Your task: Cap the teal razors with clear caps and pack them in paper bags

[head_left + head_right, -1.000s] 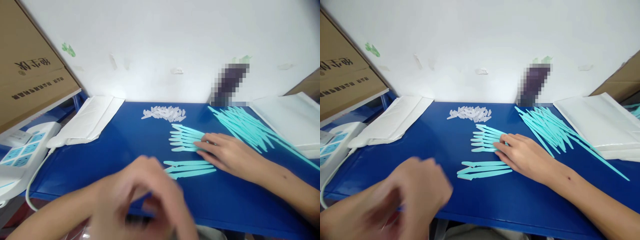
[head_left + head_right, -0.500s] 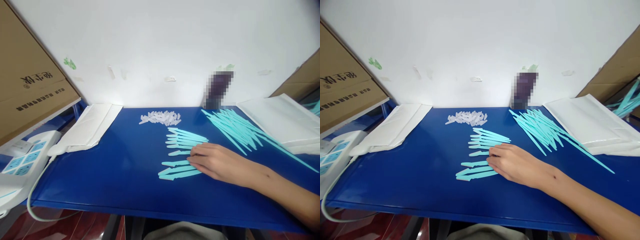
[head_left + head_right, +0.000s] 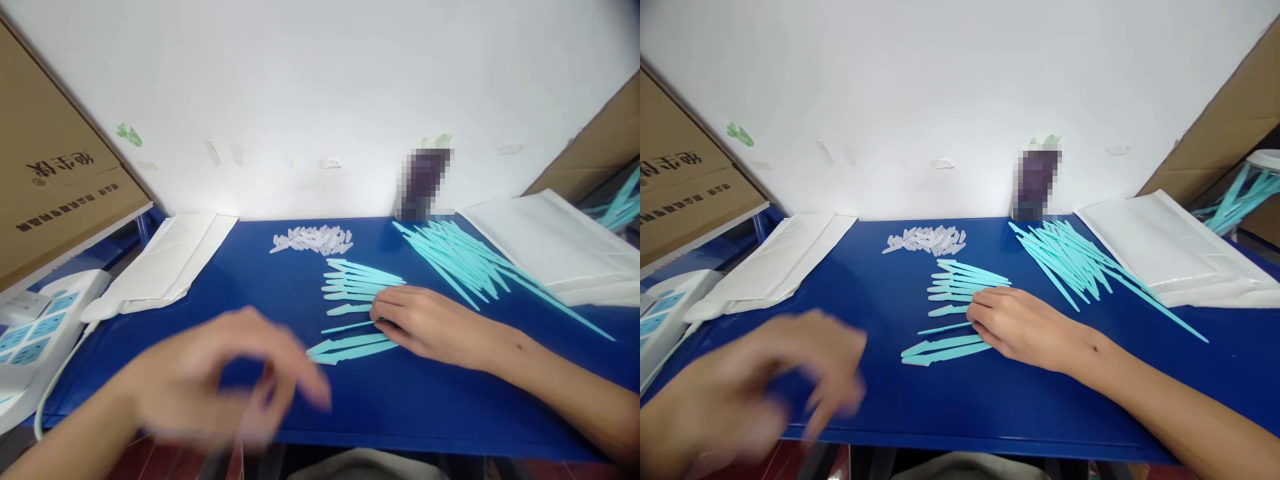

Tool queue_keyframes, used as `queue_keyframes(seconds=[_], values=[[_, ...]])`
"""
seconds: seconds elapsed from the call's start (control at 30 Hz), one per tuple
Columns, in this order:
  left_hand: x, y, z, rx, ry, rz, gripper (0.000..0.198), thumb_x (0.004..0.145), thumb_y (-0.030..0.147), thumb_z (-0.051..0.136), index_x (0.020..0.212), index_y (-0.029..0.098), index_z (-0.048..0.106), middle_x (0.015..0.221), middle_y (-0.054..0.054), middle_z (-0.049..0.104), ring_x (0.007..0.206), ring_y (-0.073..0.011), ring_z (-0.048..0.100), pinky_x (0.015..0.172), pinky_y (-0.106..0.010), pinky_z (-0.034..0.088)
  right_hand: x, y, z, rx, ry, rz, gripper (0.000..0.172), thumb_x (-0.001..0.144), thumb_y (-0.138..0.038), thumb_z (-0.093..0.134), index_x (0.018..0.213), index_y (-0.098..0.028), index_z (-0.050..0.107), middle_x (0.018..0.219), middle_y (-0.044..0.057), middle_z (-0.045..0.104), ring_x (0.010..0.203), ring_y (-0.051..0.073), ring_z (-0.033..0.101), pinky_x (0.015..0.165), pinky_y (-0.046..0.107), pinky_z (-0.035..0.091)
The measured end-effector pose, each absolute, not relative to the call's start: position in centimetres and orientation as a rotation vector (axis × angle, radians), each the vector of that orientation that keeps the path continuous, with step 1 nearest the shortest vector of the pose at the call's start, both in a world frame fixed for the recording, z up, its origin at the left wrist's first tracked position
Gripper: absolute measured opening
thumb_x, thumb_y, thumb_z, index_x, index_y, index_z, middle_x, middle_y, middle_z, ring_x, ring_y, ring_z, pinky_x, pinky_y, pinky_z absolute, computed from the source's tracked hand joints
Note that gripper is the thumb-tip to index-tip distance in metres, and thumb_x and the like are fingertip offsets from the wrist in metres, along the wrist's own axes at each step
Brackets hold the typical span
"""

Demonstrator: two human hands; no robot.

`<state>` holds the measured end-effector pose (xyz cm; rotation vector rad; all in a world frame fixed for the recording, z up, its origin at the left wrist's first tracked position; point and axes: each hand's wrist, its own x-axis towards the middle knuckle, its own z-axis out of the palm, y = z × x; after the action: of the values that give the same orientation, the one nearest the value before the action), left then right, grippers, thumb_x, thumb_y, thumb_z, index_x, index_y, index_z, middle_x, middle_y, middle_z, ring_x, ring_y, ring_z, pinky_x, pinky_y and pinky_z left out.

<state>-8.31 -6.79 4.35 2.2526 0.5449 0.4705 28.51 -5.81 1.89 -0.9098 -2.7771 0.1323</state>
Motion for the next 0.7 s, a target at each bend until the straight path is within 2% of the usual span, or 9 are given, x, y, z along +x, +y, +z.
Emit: queue_keyframes(seconds=[0.03,0.13,0.23,0.37,0.43,0.57,0.7], values=[[-7.1,-4.1,5.5,2.259,0.591,0.440,0.023,0.105,0.037,0.055,0.120,0.028,0.071,0.090,-0.002,0.075,0.079,-0.0159,0.069,0.073,-0.028,0.053,28.5,-5.8,1.9,-0.908,-2.776,0.126,0.013,0.099,-0.014,0.056,0.090,-0.017,0.064,0.087,0.002,0.067,0.077,0.017,0.063,0.073,0.033,0.047],[-4.8,3.3,6.4,2.408,0.926,0.511,0.022,0.103,0.031,0.049,0.104,0.020,0.069,0.084,0.000,0.070,0.073,-0.0133,0.062,0.067,-0.025,0.046,28.6,-5.8,1.9,-0.900,-2.763,0.116,0.013,0.099,-0.014,0.056,0.090,-0.017,0.065,0.087,0.002,0.068,0.078,0.017,0.064,0.073,0.033,0.047],[-4.9,8.1,4.4,2.575,1.056,0.564,0.024,0.096,0.026,0.047,0.076,0.018,0.055,0.067,0.002,0.054,0.060,-0.0117,0.046,0.060,-0.025,0.036,28.7,-5.7,1.7,-0.892,-2.745,0.114,0.013,0.100,-0.014,0.056,0.091,-0.017,0.066,0.086,0.002,0.069,0.078,0.017,0.064,0.074,0.033,0.047],[-6.6,10.2,1.4,2.695,1.211,0.758,0.037,0.099,0.032,0.045,0.065,0.019,0.043,0.062,0.002,0.046,0.057,-0.0127,0.041,0.060,-0.029,0.030,28.9,-5.6,1.5,-0.851,-2.727,0.097,0.016,0.101,-0.015,0.055,0.092,-0.017,0.068,0.086,0.003,0.070,0.078,0.018,0.065,0.077,0.034,0.047],[-7.4,10.1,0.6,2.656,1.225,0.813,0.042,0.101,0.038,0.047,0.064,0.019,0.046,0.063,0.001,0.049,0.058,-0.0129,0.044,0.060,-0.029,0.032,28.9,-5.6,1.4,-0.837,-2.719,0.083,0.016,0.101,-0.016,0.056,0.092,-0.018,0.069,0.085,0.002,0.071,0.077,0.018,0.065,0.077,0.034,0.047],[-8.0,9.8,0.0,2.443,1.199,0.990,0.037,0.095,0.048,0.061,0.074,0.017,0.066,0.073,-0.003,0.066,0.065,-0.0148,0.057,0.062,-0.027,0.041,28.9,-5.5,1.3,-0.826,-2.695,0.037,0.016,0.101,-0.016,0.057,0.092,-0.018,0.071,0.082,0.002,0.070,0.075,0.017,0.064,0.074,0.033,0.047],[-8.0,9.8,0.0,2.494,1.238,1.168,0.028,0.088,0.041,0.066,0.076,0.016,0.071,0.068,-0.003,0.066,0.061,-0.0142,0.056,0.063,-0.027,0.044,29.2,-5.2,1.2,-0.820,-2.691,0.001,0.019,0.101,-0.018,0.055,0.099,-0.018,0.074,0.088,0.004,0.074,0.078,0.019,0.068,0.077,0.035,0.049]])
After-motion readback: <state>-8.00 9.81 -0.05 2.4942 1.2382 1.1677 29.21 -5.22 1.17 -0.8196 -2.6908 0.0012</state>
